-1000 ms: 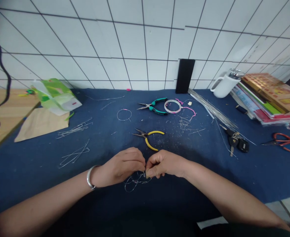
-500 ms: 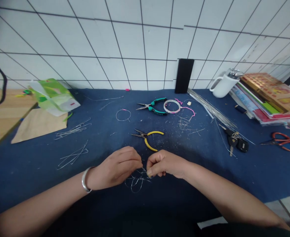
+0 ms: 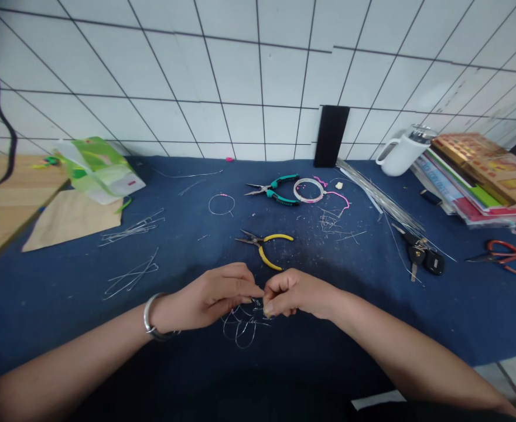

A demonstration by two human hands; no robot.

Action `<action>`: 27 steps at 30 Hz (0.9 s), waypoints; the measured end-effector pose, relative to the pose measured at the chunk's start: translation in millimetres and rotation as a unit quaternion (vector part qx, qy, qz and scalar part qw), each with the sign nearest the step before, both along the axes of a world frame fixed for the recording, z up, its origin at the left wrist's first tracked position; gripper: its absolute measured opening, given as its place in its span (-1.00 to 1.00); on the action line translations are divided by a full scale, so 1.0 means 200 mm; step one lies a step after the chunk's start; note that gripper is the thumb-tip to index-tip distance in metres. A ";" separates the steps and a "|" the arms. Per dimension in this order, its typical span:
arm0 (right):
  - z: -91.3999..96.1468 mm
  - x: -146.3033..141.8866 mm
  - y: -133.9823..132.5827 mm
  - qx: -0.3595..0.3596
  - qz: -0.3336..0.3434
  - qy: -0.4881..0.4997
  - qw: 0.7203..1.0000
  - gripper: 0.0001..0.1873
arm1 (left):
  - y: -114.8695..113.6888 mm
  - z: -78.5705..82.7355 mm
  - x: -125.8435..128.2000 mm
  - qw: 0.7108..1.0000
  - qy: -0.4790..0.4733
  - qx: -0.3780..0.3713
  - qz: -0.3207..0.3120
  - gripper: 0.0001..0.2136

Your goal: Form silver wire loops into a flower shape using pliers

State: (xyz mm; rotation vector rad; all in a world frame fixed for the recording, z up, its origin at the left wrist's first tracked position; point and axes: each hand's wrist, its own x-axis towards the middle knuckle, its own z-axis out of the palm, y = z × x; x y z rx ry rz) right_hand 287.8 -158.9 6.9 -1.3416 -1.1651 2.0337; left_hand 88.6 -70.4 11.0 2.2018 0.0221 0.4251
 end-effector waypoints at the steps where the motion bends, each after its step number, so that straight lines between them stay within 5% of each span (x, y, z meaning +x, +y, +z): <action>1: 0.00 0.00 0.00 0.005 0.001 -0.002 1.000 -0.87 | 0.00 0.00 0.00 1.000 0.005 -0.006 0.001 -0.74; 14: 0.02 -0.01 0.00 0.027 0.019 -0.032 0.999 -0.90 | 0.00 0.00 0.01 1.000 0.027 0.004 -0.001 -0.86; 27: 0.01 -0.01 0.01 0.005 0.039 -0.031 0.999 -0.86 | -0.01 0.00 0.00 0.994 0.008 0.108 -0.031 -0.81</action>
